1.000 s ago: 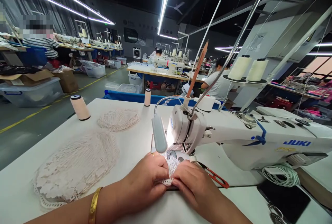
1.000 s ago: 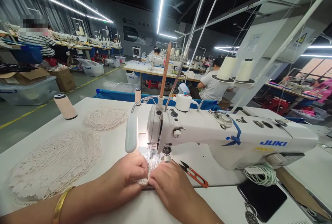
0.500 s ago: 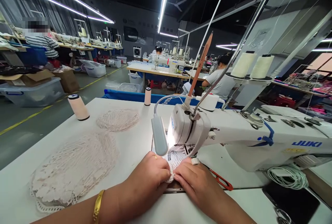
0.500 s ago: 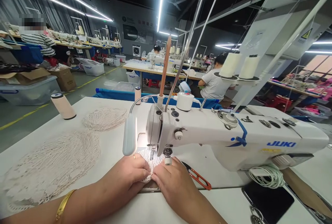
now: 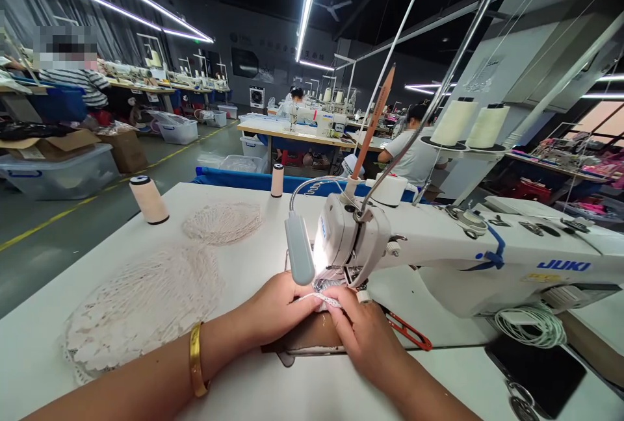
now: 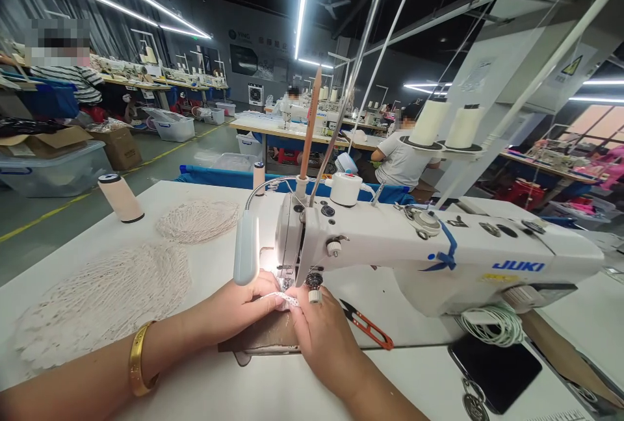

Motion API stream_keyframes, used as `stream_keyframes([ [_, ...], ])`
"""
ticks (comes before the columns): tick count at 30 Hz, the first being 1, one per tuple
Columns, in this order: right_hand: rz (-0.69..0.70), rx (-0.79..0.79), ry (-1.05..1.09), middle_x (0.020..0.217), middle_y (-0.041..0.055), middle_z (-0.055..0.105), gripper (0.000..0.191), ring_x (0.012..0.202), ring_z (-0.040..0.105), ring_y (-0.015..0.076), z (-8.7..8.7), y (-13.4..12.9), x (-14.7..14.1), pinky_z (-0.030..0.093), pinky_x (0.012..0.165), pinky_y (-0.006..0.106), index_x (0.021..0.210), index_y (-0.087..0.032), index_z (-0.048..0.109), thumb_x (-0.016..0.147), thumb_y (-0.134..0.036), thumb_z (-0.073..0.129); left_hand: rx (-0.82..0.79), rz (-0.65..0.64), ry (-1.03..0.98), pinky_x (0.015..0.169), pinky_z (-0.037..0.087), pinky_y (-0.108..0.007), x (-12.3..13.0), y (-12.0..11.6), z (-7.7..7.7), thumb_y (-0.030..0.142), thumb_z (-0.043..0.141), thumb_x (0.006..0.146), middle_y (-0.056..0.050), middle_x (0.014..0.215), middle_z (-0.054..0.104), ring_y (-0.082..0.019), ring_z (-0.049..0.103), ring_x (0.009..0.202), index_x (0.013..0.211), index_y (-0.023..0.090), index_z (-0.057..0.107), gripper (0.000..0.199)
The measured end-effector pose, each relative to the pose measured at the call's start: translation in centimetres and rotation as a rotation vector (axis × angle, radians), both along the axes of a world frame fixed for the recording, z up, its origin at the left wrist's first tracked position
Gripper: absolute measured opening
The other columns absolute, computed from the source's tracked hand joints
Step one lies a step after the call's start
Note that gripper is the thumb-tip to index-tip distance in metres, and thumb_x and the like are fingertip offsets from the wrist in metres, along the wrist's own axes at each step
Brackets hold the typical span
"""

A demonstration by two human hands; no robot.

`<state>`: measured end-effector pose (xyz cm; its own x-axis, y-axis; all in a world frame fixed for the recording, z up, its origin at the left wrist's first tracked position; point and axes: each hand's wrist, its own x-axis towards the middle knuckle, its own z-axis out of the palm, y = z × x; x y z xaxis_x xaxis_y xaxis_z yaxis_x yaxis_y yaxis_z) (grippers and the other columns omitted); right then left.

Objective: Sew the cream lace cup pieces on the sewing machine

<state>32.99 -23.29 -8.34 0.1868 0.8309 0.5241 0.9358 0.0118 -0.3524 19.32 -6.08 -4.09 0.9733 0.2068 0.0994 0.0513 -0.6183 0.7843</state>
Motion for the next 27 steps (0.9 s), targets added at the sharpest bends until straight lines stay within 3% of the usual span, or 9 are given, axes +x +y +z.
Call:
stream_keyframes([
  [5,0.092,-0.011,0.009,0.088,0.0014,0.072,0.028,0.079,0.065,0.0221,0.3,-0.4,0.4,0.05,0.07,0.032,0.104,-0.025,0.064,0.103,-0.008,0.042,0.113,-0.131,-0.151,0.075,0.048,-0.027,-1.1,-0.1,0.4,0.028,0.054,0.107,0.0,0.081,0.069,-0.017,0.064,0.081,0.076,0.02,0.069,0.035],
  [8,0.209,-0.075,-0.045,0.091,0.0008,0.072,0.032,0.082,0.063,0.02,0.5,-1.3,0.5,0.047,0.07,0.03,0.096,-0.025,0.065,0.096,0.001,0.046,0.334,-0.237,-0.282,0.073,0.046,-0.028,-1.9,-0.4,-0.4,0.014,0.06,0.101,-0.001,0.091,0.074,-0.017,0.065,0.082,0.085,0.021,0.071,0.021],
  [12,0.25,-0.084,-0.142,0.1,0.0016,0.073,0.027,0.086,0.064,0.0195,0.5,-2.2,0.3,0.047,0.074,0.031,0.1,-0.024,0.068,0.097,0.0,0.055,0.631,-0.229,-0.406,0.064,0.037,-0.033,-2.4,-0.8,-1.8,0.005,0.064,0.092,0.0,0.082,0.072,-0.016,0.057,0.069,0.074,0.021,0.063,0.024],
  [20,0.201,-0.071,-0.187,0.1,0.002,0.073,0.032,0.082,0.063,0.0202,0.1,-1.8,0.7,0.045,0.07,0.032,0.103,-0.024,0.068,0.092,0.004,0.054,0.678,-0.167,-0.334,0.065,0.036,-0.035,-2.2,-0.6,-2.2,0.011,0.068,0.095,-0.001,0.084,0.071,-0.017,0.059,0.072,0.073,0.02,0.063,0.025],
  [27,0.137,-0.113,-0.224,0.098,0.0046,0.073,0.035,0.08,0.062,0.022,-0.2,-1.6,1.0,0.043,0.063,0.034,0.103,-0.022,0.067,0.09,0.005,0.05,0.719,-0.146,-0.306,0.07,0.041,-0.035,-2.0,-0.2,-2.1,0.007,0.065,0.095,-0.004,0.094,0.075,-0.021,0.065,0.082,0.08,0.019,0.067,0.02],
])
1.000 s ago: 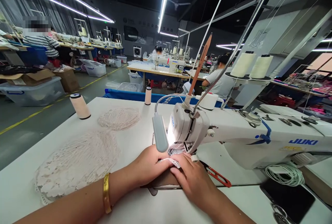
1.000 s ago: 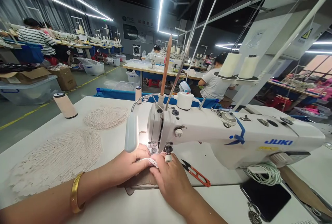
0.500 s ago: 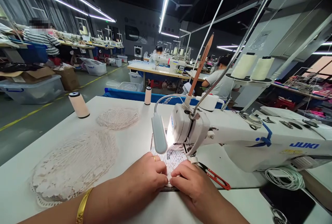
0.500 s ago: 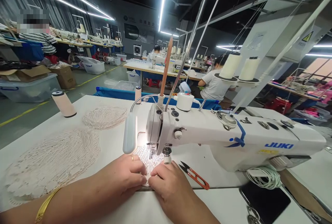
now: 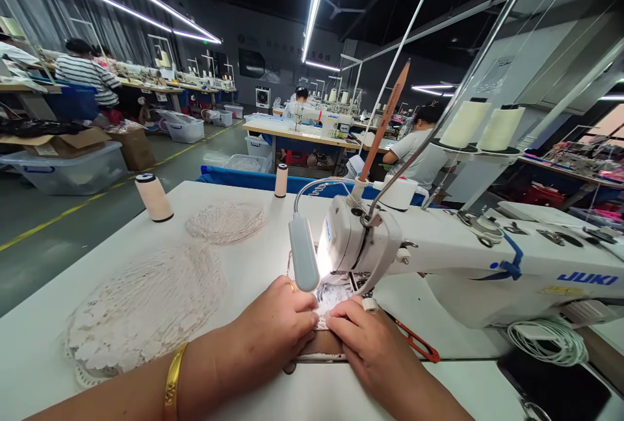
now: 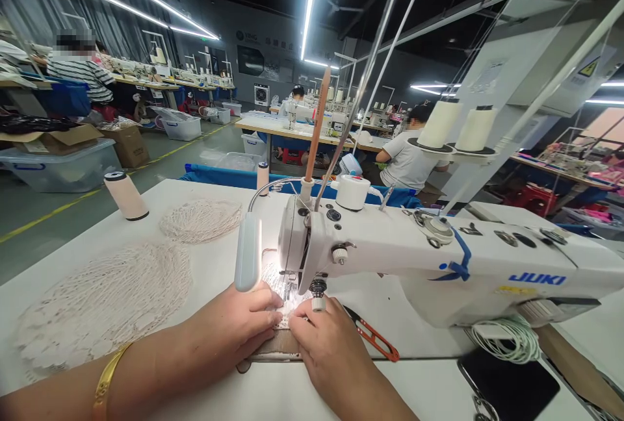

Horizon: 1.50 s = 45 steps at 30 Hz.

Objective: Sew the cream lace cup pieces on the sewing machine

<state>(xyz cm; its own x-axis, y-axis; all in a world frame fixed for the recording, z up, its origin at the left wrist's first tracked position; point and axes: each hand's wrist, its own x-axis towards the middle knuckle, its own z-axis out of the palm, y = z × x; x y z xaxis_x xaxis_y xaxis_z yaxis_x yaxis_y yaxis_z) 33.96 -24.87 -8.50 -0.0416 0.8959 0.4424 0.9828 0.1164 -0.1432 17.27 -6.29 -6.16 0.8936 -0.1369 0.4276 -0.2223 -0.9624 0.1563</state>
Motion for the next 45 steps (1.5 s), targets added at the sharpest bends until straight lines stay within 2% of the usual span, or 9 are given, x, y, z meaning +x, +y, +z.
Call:
stream_keyframes([
  [5,0.018,0.03,0.009,0.099,0.0039,0.074,0.036,0.081,0.062,0.0218,-0.2,-0.1,-0.1,0.045,0.064,0.034,0.107,-0.023,0.068,0.092,0.004,0.049,-0.016,-0.084,0.023,0.076,0.045,-0.036,-0.2,0.0,-0.8,0.003,0.07,0.084,-0.004,0.098,0.077,-0.023,0.066,0.084,0.097,0.019,0.072,0.02],
  [10,0.002,0.046,-0.001,0.099,0.0046,0.074,0.04,0.082,0.063,0.0225,-0.4,0.1,-0.1,0.046,0.065,0.034,0.11,-0.022,0.069,0.091,0.005,0.048,-0.045,-0.08,0.022,0.079,0.047,-0.035,0.0,0.2,-0.9,0.005,0.069,0.088,-0.005,0.1,0.077,-0.023,0.068,0.088,0.104,0.02,0.073,0.022],
  [15,-0.026,0.021,-0.012,0.1,0.0068,0.074,0.037,0.083,0.066,0.0236,-0.1,0.4,-0.1,0.05,0.066,0.033,0.102,-0.023,0.066,0.086,0.006,0.048,-0.015,-0.02,0.03,0.082,0.047,-0.033,0.2,0.5,-0.4,0.001,0.063,0.094,-0.004,0.093,0.074,-0.021,0.068,0.087,0.096,0.021,0.073,0.022],
  [18,-0.045,0.003,-0.003,0.101,0.0068,0.074,0.036,0.081,0.067,0.0228,0.1,0.6,-0.1,0.05,0.064,0.032,0.097,-0.023,0.063,0.084,0.006,0.049,0.008,-0.001,0.004,0.079,0.045,-0.034,0.5,0.6,-0.4,0.0,0.063,0.093,-0.004,0.095,0.075,-0.021,0.066,0.083,0.089,0.02,0.072,0.022],
  [23,-0.08,-0.023,-0.019,0.106,0.008,0.076,0.04,0.068,0.065,0.0209,-0.2,0.8,0.0,0.046,0.056,0.032,0.11,-0.023,0.064,0.088,0.004,0.045,0.032,0.041,-0.036,0.072,0.039,-0.035,1.3,1.0,-0.2,0.0,0.06,0.092,-0.002,0.088,0.073,-0.019,0.062,0.077,0.073,0.018,0.064,0.026],
  [27,-0.107,-0.027,-0.008,0.113,0.0098,0.077,0.04,0.075,0.07,0.0223,-0.6,0.9,0.1,0.053,0.06,0.034,0.115,-0.023,0.065,0.091,0.002,0.043,0.035,0.077,-0.006,0.067,0.032,-0.034,1.6,1.2,0.3,0.004,0.056,0.099,-0.002,0.079,0.068,-0.018,0.058,0.074,0.072,0.017,0.063,0.031],
  [30,-0.105,-0.003,-0.007,0.12,0.0109,0.077,0.042,0.081,0.073,0.024,-0.8,0.9,0.2,0.056,0.063,0.035,0.121,-0.022,0.067,0.094,0.0,0.043,0.061,0.094,0.023,0.068,0.034,-0.034,1.6,1.3,0.5,0.009,0.053,0.104,-0.003,0.078,0.068,-0.019,0.058,0.074,0.071,0.017,0.061,0.035],
  [39,-0.127,-0.05,-0.032,0.131,0.0123,0.078,0.052,0.101,0.078,0.0274,-0.8,0.6,0.6,0.067,0.076,0.036,0.14,-0.021,0.069,0.097,-0.002,0.047,0.071,0.098,0.053,0.083,0.044,-0.037,1.3,1.7,-0.3,0.011,0.06,0.102,-0.003,0.09,0.073,-0.023,0.064,0.083,0.08,0.02,0.061,0.024],
  [45,-0.125,-0.028,-0.051,0.13,0.013,0.079,0.051,0.105,0.079,0.0294,-1.1,0.6,0.7,0.07,0.081,0.039,0.141,-0.02,0.07,0.099,-0.006,0.045,0.06,0.147,0.049,0.085,0.045,-0.039,0.9,1.8,-0.3,0.017,0.066,0.101,-0.005,0.103,0.075,-0.026,0.066,0.093,0.088,0.02,0.064,0.013],
])
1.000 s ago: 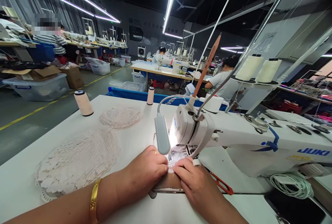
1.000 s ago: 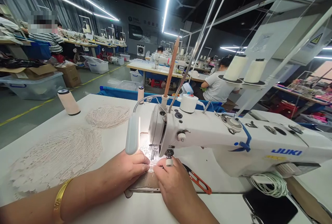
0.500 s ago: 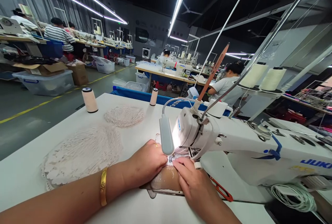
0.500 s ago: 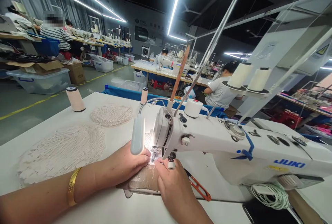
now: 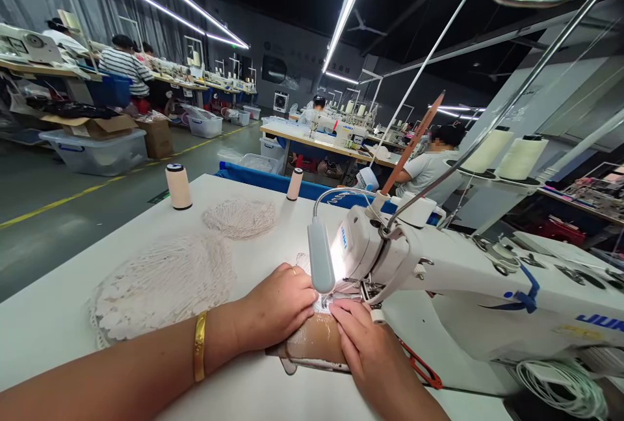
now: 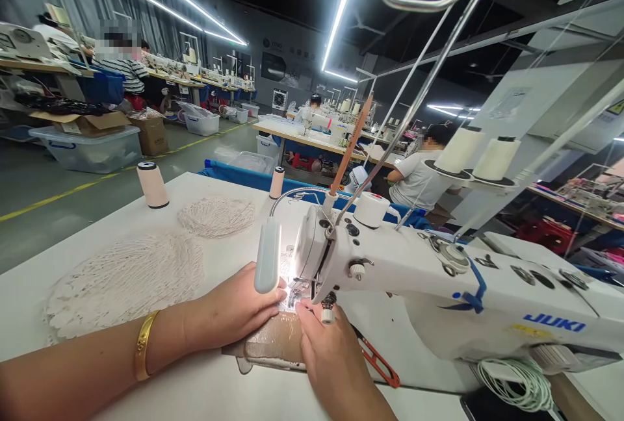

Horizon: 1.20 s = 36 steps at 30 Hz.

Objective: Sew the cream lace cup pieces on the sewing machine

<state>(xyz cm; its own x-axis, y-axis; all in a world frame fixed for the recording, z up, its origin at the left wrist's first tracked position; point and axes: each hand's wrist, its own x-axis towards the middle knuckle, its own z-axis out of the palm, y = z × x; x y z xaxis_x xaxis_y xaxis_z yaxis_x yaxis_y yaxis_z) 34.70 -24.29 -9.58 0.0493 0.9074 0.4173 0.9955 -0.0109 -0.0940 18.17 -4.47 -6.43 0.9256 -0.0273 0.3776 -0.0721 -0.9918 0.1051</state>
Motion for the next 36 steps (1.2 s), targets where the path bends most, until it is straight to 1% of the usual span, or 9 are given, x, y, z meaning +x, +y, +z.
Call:
stream_keyframes([
  [6,0.014,0.033,-0.029,0.131,0.0135,0.08,0.049,0.104,0.08,0.0297,-0.1,0.0,0.2,0.071,0.081,0.04,0.139,-0.018,0.07,0.099,-0.006,0.044,0.007,0.037,0.052,0.089,0.048,-0.041,0.0,0.0,0.3,0.021,0.069,0.1,-0.006,0.109,0.075,-0.028,0.067,0.099,0.092,0.02,0.067,0.008],
  [9,0.039,0.084,-0.036,0.129,0.0131,0.081,0.045,0.103,0.079,0.0296,-0.1,-0.1,0.3,0.07,0.081,0.042,0.137,-0.017,0.068,0.101,-0.005,0.043,0.023,0.136,0.107,0.091,0.05,-0.043,-0.1,-0.4,1.0,0.027,0.073,0.098,-0.009,0.111,0.074,-0.031,0.066,0.101,0.103,0.019,0.072,0.01],
  [12,0.102,0.171,-0.008,0.125,0.0107,0.081,0.045,0.106,0.078,0.0284,0.5,-0.1,0.0,0.068,0.083,0.04,0.136,-0.019,0.064,0.1,-0.002,0.044,0.03,0.209,0.148,0.081,0.05,-0.04,-0.4,-1.0,2.2,0.036,0.077,0.096,-0.01,0.097,0.073,-0.03,0.064,0.091,0.094,0.018,0.075,0.018],
  [15,0.212,0.211,0.09,0.126,0.0092,0.079,0.045,0.112,0.074,0.0258,1.4,0.0,-0.8,0.065,0.091,0.038,0.14,-0.022,0.058,0.1,-0.002,0.047,-0.094,0.08,0.151,0.07,0.043,-0.033,-0.7,-1.4,3.2,0.036,0.073,0.099,-0.002,0.075,0.064,-0.022,0.059,0.076,0.072,0.02,0.067,0.032],
  [17,0.289,0.179,0.169,0.125,0.0093,0.078,0.042,0.112,0.072,0.0253,2.0,0.1,-1.3,0.062,0.095,0.039,0.138,-0.022,0.058,0.101,-0.004,0.048,-0.174,-0.02,0.099,0.066,0.039,-0.031,-0.8,-1.3,3.4,0.027,0.068,0.1,0.0,0.072,0.061,-0.018,0.056,0.071,0.068,0.02,0.06,0.034],
  [21,0.289,0.115,0.184,0.109,0.0053,0.076,0.032,0.098,0.068,0.0238,2.1,0.1,-1.3,0.058,0.08,0.034,0.111,-0.025,0.063,0.097,-0.001,0.048,-0.187,-0.078,0.062,0.068,0.04,-0.031,-1.0,-0.7,2.8,0.012,0.064,0.095,-0.001,0.086,0.066,-0.018,0.058,0.077,0.078,0.02,0.059,0.019],
  [24,0.222,0.088,0.158,0.112,0.0041,0.076,0.03,0.096,0.067,0.0227,1.9,-0.2,-1.0,0.052,0.073,0.031,0.095,-0.024,0.058,0.092,0.004,0.048,-0.163,-0.097,0.121,0.071,0.042,-0.032,-1.0,-0.8,2.1,0.012,0.064,0.096,-0.002,0.091,0.069,-0.019,0.062,0.082,0.08,0.02,0.062,0.019],
  [29,0.225,0.063,0.155,0.106,0.0032,0.077,0.033,0.096,0.065,0.0228,2.0,-0.8,-1.0,0.05,0.076,0.033,0.107,-0.024,0.065,0.092,0.003,0.052,-0.157,-0.153,0.066,0.07,0.043,-0.03,-0.9,-1.6,1.0,0.008,0.075,0.088,-0.001,0.095,0.074,-0.017,0.063,0.081,0.074,0.018,0.063,0.021],
  [36,0.148,-0.003,0.093,0.096,0.0024,0.075,0.031,0.09,0.065,0.0223,2.2,-1.1,-1.0,0.05,0.08,0.034,0.105,-0.026,0.069,0.098,0.0,0.053,-0.162,-0.169,0.001,0.067,0.041,-0.031,-0.9,-2.2,0.3,0.011,0.067,0.098,0.0,0.088,0.074,-0.016,0.062,0.076,0.073,0.018,0.062,0.027],
])
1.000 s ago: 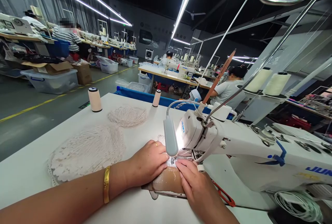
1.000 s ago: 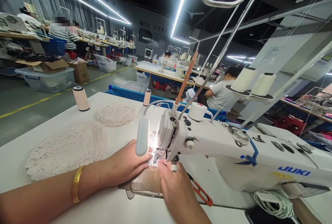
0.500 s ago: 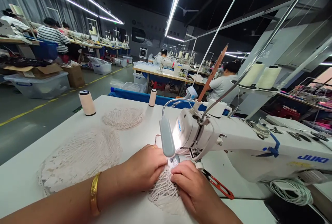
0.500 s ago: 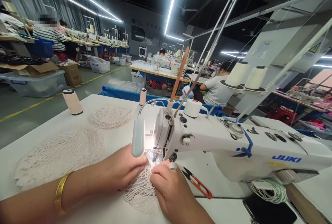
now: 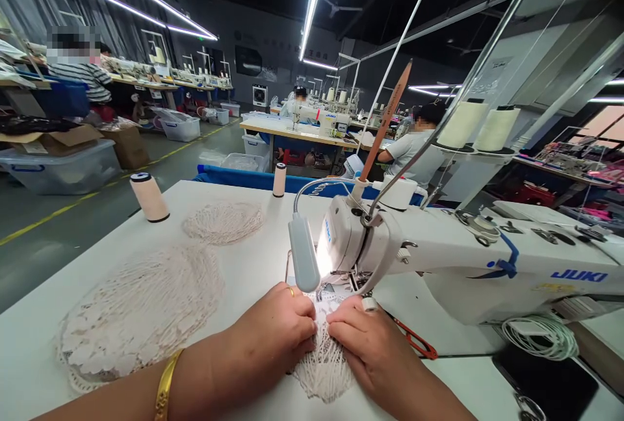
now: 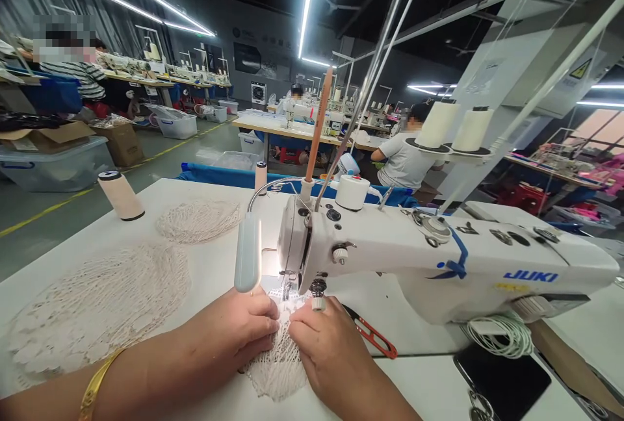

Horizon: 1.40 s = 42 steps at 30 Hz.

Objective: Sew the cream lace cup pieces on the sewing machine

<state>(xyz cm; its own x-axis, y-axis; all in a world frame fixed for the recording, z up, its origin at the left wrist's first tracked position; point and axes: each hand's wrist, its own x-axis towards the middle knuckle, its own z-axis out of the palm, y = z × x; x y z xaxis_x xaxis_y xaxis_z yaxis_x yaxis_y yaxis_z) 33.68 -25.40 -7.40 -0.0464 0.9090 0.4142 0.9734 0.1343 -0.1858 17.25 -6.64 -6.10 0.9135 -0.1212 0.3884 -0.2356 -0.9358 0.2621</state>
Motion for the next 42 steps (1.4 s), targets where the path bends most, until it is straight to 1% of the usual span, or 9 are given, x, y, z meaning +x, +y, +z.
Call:
stream_keyframes([
  [7,-0.052,-0.054,-0.016,0.094,0.0026,0.073,0.029,0.089,0.065,0.0239,0.1,0.2,0.2,0.051,0.075,0.033,0.098,-0.027,0.066,0.098,-0.002,0.052,0.022,0.056,0.018,0.071,0.044,-0.034,0.0,-0.2,-0.1,0.014,0.065,0.102,-0.002,0.095,0.075,-0.02,0.066,0.085,0.081,0.019,0.065,0.022],
  [12,-0.119,-0.062,-0.022,0.099,0.0035,0.075,0.041,0.085,0.066,0.024,-0.3,0.4,0.7,0.052,0.071,0.033,0.108,-0.028,0.07,0.09,0.003,0.05,0.029,0.093,0.032,0.076,0.047,-0.035,0.3,-0.2,-0.1,0.012,0.063,0.101,-0.002,0.095,0.075,-0.021,0.068,0.087,0.084,0.019,0.068,0.019],
  [16,-0.174,-0.042,-0.026,0.106,0.0053,0.076,0.049,0.086,0.068,0.0245,-0.5,0.4,1.0,0.054,0.071,0.033,0.119,-0.029,0.072,0.087,0.002,0.05,0.044,0.148,0.013,0.073,0.047,-0.035,0.4,-0.1,0.1,0.009,0.064,0.097,-0.002,0.096,0.075,-0.02,0.065,0.079,0.084,0.019,0.069,0.017],
  [18,-0.137,-0.017,-0.022,0.109,0.0059,0.077,0.048,0.092,0.069,0.0255,-0.1,0.2,0.9,0.055,0.075,0.035,0.12,-0.028,0.071,0.089,0.003,0.049,0.036,0.108,-0.001,0.072,0.046,-0.035,0.3,-0.1,0.4,0.007,0.065,0.094,-0.003,0.096,0.075,-0.02,0.064,0.081,0.081,0.019,0.067,0.018],
  [21,-0.001,0.012,0.001,0.11,0.0051,0.078,0.043,0.096,0.068,0.0255,0.7,-0.2,0.4,0.055,0.08,0.037,0.117,-0.026,0.07,0.094,0.002,0.048,-0.014,-0.04,-0.038,0.071,0.044,-0.033,-0.1,-0.4,0.8,0.004,0.063,0.091,-0.001,0.093,0.075,-0.018,0.064,0.082,0.077,0.02,0.065,0.022],
  [25,0.149,-0.057,0.043,0.104,0.0035,0.076,0.029,0.095,0.065,0.0236,1.7,-0.5,-0.3,0.054,0.08,0.036,0.111,-0.025,0.069,0.101,-0.004,0.051,-0.02,-0.151,-0.114,0.07,0.04,-0.036,-0.3,-0.6,0.7,0.005,0.062,0.091,0.002,0.085,0.074,-0.015,0.061,0.071,0.075,0.021,0.063,0.022],
  [31,0.158,-0.058,0.044,0.103,0.0039,0.075,0.027,0.094,0.064,0.0227,1.2,-0.4,-0.3,0.052,0.079,0.035,0.111,-0.024,0.068,0.101,-0.004,0.052,0.073,-0.122,-0.084,0.071,0.039,-0.038,-0.2,-0.1,-0.7,0.01,0.064,0.093,0.001,0.085,0.073,-0.018,0.06,0.072,0.08,0.024,0.065,0.019],
  [38,0.094,0.034,0.048,0.106,0.0041,0.075,0.035,0.092,0.065,0.0229,0.3,0.0,0.0,0.052,0.077,0.033,0.114,-0.023,0.068,0.095,0.002,0.054,0.101,-0.014,-0.008,0.068,0.035,-0.036,-0.1,0.2,-0.3,0.011,0.079,0.076,0.001,0.084,0.072,-0.018,0.059,0.072,0.072,0.021,0.063,0.02],
  [42,0.047,0.026,0.046,0.105,0.0049,0.075,0.038,0.091,0.066,0.0236,-0.1,0.4,0.0,0.053,0.073,0.033,0.114,-0.023,0.068,0.094,0.004,0.05,0.122,0.03,0.011,0.072,0.037,-0.037,0.2,0.6,-0.5,0.008,0.079,0.079,0.001,0.092,0.075,-0.018,0.061,0.076,0.077,0.02,0.067,0.017],
])
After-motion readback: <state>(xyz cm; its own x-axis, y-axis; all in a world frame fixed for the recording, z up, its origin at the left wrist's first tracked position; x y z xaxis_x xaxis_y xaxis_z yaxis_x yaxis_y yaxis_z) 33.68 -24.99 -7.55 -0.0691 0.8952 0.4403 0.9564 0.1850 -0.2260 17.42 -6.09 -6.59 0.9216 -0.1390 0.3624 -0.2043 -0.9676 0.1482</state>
